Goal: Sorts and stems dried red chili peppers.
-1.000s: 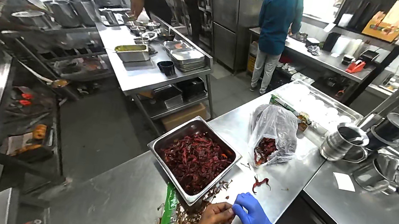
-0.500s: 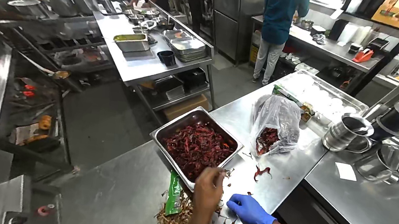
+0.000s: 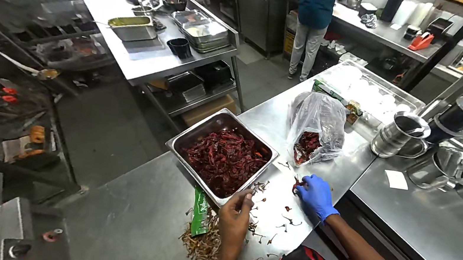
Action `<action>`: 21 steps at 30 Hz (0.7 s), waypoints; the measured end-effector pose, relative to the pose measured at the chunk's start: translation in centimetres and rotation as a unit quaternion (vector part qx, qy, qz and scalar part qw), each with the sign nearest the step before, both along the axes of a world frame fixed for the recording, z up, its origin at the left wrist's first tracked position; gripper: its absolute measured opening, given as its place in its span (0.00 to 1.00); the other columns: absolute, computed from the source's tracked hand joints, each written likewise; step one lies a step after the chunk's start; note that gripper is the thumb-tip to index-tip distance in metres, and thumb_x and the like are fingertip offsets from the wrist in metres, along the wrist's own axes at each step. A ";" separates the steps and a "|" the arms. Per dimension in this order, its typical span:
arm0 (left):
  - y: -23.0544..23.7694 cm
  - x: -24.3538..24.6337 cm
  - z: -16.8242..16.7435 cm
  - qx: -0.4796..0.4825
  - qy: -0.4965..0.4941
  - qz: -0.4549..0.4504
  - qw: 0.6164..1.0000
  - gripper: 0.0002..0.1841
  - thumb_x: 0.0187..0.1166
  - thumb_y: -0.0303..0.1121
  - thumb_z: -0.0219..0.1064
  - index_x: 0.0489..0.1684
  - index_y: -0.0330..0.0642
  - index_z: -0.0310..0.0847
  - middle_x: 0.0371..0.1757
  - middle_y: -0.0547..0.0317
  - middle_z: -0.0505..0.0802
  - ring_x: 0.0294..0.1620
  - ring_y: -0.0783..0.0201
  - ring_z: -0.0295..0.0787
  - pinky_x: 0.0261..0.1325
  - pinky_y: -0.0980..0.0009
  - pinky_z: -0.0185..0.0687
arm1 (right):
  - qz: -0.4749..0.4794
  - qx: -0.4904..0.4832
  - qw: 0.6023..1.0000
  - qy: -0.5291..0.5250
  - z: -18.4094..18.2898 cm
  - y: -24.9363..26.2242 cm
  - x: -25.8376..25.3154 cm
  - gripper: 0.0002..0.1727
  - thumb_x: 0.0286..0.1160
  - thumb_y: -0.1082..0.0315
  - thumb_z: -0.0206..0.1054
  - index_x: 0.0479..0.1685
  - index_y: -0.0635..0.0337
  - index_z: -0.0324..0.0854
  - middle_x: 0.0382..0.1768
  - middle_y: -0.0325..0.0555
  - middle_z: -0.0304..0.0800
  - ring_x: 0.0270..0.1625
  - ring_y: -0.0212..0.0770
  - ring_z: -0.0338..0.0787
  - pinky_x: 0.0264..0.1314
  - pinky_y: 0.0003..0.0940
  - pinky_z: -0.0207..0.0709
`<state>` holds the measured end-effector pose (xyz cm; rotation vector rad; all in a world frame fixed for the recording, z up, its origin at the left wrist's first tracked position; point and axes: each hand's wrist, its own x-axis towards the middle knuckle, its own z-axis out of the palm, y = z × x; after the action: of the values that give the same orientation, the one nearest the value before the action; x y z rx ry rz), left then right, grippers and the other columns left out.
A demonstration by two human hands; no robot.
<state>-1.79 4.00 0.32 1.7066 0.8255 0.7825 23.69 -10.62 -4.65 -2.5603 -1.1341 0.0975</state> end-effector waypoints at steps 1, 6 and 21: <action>-0.6 0.3 -0.6 -0.003 0.001 -0.009 1.000 0.10 0.85 0.34 0.66 0.56 0.49 0.91 0.36 0.62 0.95 0.34 0.63 0.93 0.41 0.62 0.93 | -0.002 -0.007 1.000 0.015 -0.3 0.3 0.2 0.20 0.71 0.40 0.70 0.44 0.46 0.90 0.42 0.45 0.89 0.46 0.50 0.88 0.48 0.54 0.81; -2.4 2.0 -1.9 -0.011 0.013 -0.057 0.998 0.09 0.83 0.36 0.66 0.52 0.51 0.93 0.34 0.67 0.95 0.34 0.67 0.93 0.41 0.67 0.93 | -0.020 0.068 0.997 0.036 -1.4 1.7 -0.2 0.08 0.74 0.58 0.68 0.38 0.49 0.90 0.39 0.43 0.90 0.44 0.48 0.89 0.47 0.55 0.80; -3.3 3.8 0.2 -0.242 -0.183 -0.059 0.951 0.16 0.81 0.30 0.70 0.66 0.42 0.88 0.57 0.45 0.94 0.53 0.49 0.92 0.60 0.54 0.89 | 0.235 0.282 0.872 0.325 8.1 1.0 -6.5 0.07 0.75 0.65 0.73 0.48 0.47 0.94 0.45 0.32 0.93 0.48 0.34 0.89 0.52 0.35 0.86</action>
<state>1.97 0.67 0.53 1.1193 0.5887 0.7152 17.19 -9.67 3.47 -1.5155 -1.2308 0.5981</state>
